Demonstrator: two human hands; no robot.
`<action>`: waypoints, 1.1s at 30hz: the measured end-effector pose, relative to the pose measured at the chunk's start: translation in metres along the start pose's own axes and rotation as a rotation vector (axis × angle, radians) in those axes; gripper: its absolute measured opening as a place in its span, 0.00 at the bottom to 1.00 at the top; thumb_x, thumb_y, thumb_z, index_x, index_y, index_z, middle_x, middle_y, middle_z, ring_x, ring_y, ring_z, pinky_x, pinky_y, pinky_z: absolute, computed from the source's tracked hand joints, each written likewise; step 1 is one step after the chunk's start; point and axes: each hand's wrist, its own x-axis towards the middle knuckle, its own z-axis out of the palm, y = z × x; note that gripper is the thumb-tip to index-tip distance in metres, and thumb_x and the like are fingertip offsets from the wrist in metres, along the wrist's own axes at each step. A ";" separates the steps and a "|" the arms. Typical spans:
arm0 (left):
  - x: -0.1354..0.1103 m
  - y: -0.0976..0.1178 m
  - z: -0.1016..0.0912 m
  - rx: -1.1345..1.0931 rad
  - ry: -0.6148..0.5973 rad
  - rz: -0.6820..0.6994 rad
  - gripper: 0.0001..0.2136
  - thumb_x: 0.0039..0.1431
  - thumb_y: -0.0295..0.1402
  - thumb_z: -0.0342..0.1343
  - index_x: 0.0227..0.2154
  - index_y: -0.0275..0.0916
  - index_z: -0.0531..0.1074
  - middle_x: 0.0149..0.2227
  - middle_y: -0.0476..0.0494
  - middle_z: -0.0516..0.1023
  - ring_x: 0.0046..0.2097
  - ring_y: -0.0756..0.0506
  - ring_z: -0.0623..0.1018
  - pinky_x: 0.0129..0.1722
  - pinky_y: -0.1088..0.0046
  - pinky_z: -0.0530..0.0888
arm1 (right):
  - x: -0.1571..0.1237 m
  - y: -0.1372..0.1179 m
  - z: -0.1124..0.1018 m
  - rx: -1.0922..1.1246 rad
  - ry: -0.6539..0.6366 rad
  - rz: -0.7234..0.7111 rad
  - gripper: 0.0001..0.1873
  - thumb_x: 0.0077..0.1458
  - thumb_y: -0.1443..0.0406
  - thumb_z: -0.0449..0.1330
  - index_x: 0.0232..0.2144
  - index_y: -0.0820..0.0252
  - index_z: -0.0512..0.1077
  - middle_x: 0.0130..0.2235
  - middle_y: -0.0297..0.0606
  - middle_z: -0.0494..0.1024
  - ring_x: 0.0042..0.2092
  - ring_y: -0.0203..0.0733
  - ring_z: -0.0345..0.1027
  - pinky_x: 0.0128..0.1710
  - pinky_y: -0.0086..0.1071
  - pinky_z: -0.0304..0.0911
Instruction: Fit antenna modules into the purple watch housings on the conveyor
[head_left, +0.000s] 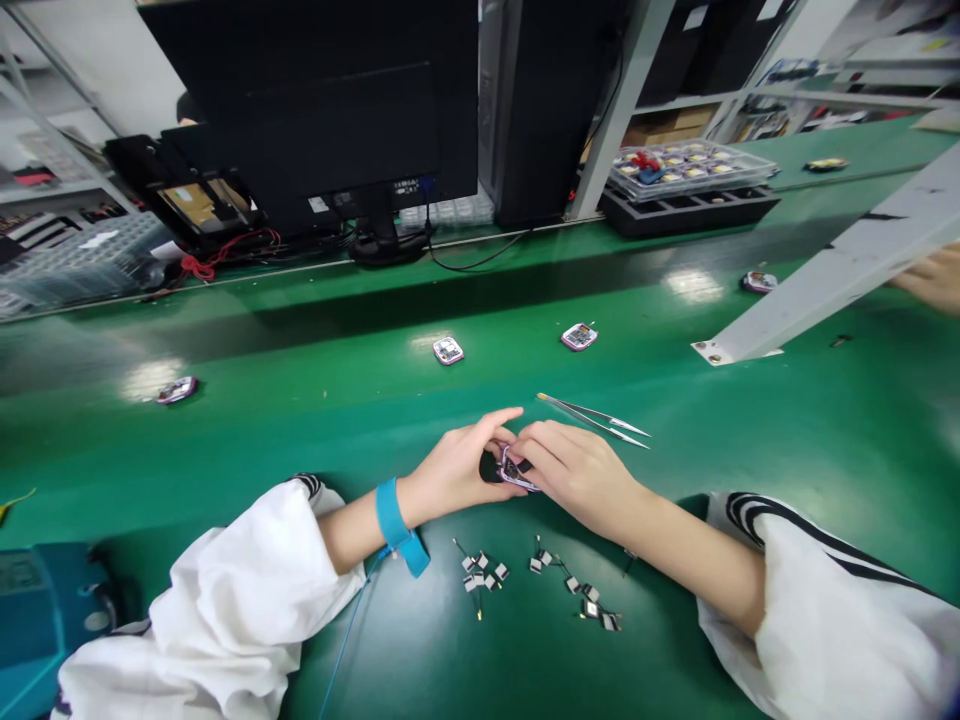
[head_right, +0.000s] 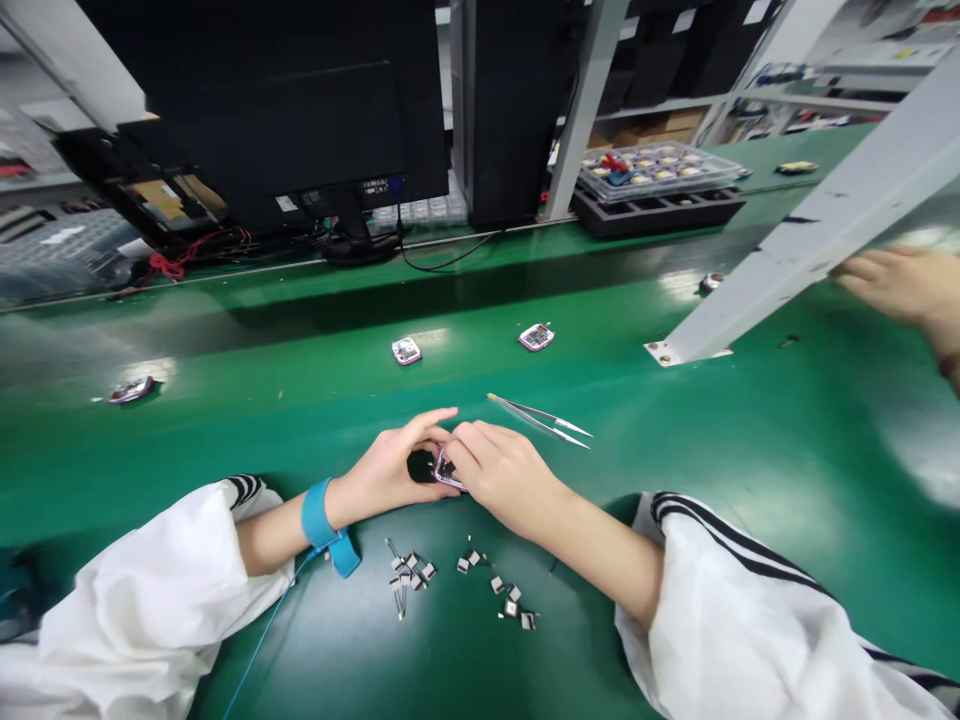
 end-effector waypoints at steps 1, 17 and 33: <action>0.000 0.000 0.000 -0.002 0.014 -0.003 0.33 0.44 0.34 0.61 0.52 0.43 0.52 0.39 0.49 0.73 0.36 0.51 0.74 0.40 0.75 0.72 | 0.000 0.000 0.000 0.016 0.005 0.020 0.12 0.56 0.72 0.46 0.27 0.64 0.68 0.27 0.37 0.70 0.30 0.34 0.63 0.27 0.27 0.61; -0.002 0.001 0.002 -0.045 0.180 0.000 0.29 0.44 0.34 0.61 0.49 0.40 0.55 0.38 0.48 0.73 0.36 0.51 0.75 0.39 0.76 0.72 | 0.007 0.003 0.007 0.303 0.107 0.254 0.05 0.53 0.73 0.52 0.29 0.61 0.65 0.30 0.35 0.69 0.33 0.32 0.64 0.34 0.28 0.65; -0.002 -0.004 0.003 -0.123 0.210 -0.056 0.24 0.43 0.32 0.62 0.43 0.39 0.58 0.37 0.46 0.75 0.37 0.49 0.76 0.39 0.73 0.72 | 0.006 0.007 0.003 0.153 -0.006 0.171 0.07 0.53 0.66 0.53 0.25 0.60 0.69 0.33 0.37 0.71 0.31 0.34 0.58 0.31 0.29 0.57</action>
